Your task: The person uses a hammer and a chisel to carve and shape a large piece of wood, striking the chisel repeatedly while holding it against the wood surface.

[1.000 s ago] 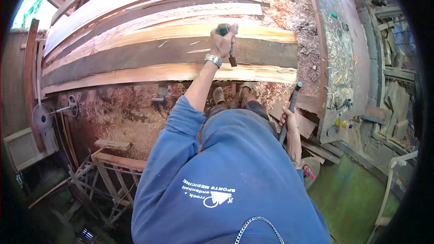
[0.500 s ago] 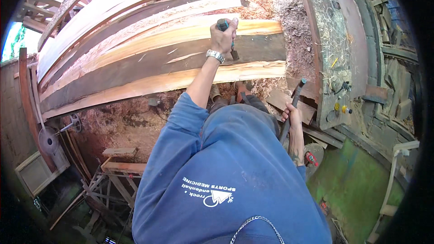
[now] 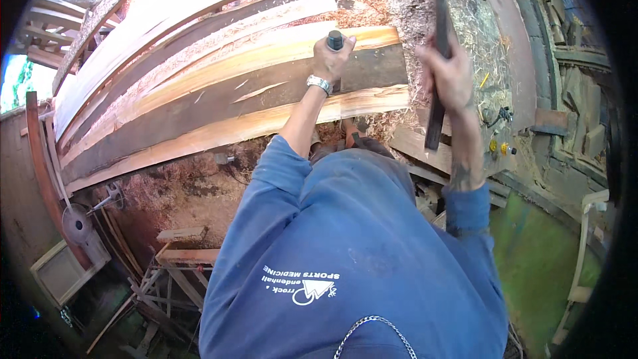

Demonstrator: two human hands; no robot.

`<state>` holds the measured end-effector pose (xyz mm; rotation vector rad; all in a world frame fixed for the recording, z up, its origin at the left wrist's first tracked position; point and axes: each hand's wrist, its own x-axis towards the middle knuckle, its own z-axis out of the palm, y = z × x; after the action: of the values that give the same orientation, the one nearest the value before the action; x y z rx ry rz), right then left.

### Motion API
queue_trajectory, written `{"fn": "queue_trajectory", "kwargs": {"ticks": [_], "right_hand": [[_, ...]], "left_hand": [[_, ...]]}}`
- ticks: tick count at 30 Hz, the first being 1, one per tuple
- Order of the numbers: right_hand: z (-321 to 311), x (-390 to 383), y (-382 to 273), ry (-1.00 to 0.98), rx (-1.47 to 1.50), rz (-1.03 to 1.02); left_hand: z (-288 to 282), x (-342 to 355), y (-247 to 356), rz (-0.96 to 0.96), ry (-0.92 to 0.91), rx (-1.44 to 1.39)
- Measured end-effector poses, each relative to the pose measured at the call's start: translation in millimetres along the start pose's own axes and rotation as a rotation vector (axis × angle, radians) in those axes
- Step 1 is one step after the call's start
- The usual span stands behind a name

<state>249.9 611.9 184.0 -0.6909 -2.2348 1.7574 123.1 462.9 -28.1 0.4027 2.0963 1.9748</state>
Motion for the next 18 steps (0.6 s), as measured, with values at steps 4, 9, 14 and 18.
{"fn": "queue_trajectory", "kwargs": {"ticks": [4, 9, 14, 18], "right_hand": [[15.8, 46.4, -50.8, 0.257, 0.034, -0.449], [37.5, 41.4, 78.1, -0.350, -0.960, -0.429], [36.2, 49.2, 12.4, -0.294, -0.831, -0.218], [41.2, 61.7, -22.8, 0.126, -0.472, -0.360]], "left_hand": [[5.9, -1.1, 1.6, 0.022, 0.002, 0.016], [0.6, 13.8, -25.8, 0.621, -0.009, 0.305], [8.3, 6.5, 0.3, -0.031, -0.069, 0.119], [8.4, 6.6, 1.2, -0.141, -0.062, 0.045]]}}
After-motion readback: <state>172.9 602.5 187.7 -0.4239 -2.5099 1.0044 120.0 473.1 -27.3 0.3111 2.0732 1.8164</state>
